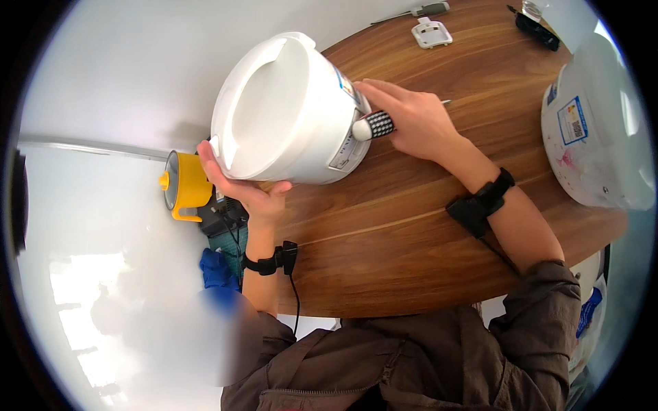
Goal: The person disassembles a white rice cooker using a screwdriver. They remove the lid, inner pot, and bottom cover, then detach internal wires and components.
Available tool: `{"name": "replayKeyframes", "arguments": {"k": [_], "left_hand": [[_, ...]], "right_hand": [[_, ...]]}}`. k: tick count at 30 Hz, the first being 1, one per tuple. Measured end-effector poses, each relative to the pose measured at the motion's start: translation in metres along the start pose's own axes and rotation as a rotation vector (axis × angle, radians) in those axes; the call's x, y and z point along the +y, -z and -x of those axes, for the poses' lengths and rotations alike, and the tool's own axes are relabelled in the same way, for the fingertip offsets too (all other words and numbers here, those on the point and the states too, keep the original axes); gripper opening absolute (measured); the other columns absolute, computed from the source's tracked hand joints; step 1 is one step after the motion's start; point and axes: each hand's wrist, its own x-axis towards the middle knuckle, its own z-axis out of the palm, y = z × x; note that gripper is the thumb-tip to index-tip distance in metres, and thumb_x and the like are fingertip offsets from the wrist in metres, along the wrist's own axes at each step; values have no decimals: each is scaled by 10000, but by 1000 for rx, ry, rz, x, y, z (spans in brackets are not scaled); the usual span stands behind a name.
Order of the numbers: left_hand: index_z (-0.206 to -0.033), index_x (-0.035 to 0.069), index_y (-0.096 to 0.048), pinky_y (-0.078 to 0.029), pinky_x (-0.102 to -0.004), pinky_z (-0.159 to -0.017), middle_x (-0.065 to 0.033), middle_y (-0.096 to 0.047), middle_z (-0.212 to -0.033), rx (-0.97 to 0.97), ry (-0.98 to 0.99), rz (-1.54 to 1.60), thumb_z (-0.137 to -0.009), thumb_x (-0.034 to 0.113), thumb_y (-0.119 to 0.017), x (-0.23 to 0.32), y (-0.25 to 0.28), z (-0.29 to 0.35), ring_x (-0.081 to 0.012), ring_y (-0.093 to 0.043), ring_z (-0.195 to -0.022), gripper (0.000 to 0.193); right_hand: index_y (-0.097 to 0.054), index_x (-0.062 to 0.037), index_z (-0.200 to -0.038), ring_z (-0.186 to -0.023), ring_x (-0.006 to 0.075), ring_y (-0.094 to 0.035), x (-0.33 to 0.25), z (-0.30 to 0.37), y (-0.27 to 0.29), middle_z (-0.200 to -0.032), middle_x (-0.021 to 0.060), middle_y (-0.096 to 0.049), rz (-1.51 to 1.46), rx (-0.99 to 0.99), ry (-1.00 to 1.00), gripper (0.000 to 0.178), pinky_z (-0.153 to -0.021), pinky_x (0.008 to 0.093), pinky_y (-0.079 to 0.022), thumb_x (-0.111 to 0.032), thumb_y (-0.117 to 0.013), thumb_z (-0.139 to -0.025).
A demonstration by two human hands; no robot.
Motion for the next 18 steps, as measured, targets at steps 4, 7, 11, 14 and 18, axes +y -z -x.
{"name": "replayKeyframes", "arguments": {"k": [4,7,11,14,18], "left_hand": [[-1703,139,23,-275,-606,-1288,-241,-31,-1765,43,206,203,-771,844,-754,-4,-13,4,-440,-186,-1616,1404],[-1698,116,30,-291,-564,-1292,-198,-44,-1767,112,288,310,-795,835,-757,-2,-22,3,-372,-210,-1613,1397],[-1693,82,7,-310,-546,-1277,-182,-104,-1749,213,323,360,-885,797,-704,3,-34,-4,-349,-261,-1587,1293],[-1691,53,-15,-294,-530,-1275,-203,-174,-1723,244,364,405,-937,784,-644,4,-36,-10,-350,-305,-1562,1224],[-1681,19,-87,-314,-500,-1255,-211,-236,-1685,295,427,434,-1003,688,-619,0,-27,-18,-325,-338,-1532,1091]], "right_hand": [[-411,-124,-1647,-928,343,-758,1,2,2,-1178,112,-772,-44,-287,-93,947,-714,430,-595,40,-731,-771],[-278,-131,-1712,-861,359,-738,2,0,2,-1057,145,-779,-66,-345,-88,1035,-704,455,-565,37,-708,-787],[-350,-173,-1694,-938,363,-754,0,-2,4,-1129,134,-788,-92,-347,-102,978,-762,436,-592,-21,-764,-822],[-438,-200,-1658,-999,351,-768,-2,-2,10,-1200,132,-791,-170,-284,-93,919,-803,419,-611,-11,-785,-828],[-542,-170,-1597,-1088,310,-772,-8,-3,9,-1312,133,-766,-284,-203,-90,848,-842,384,-618,78,-739,-811]]}}
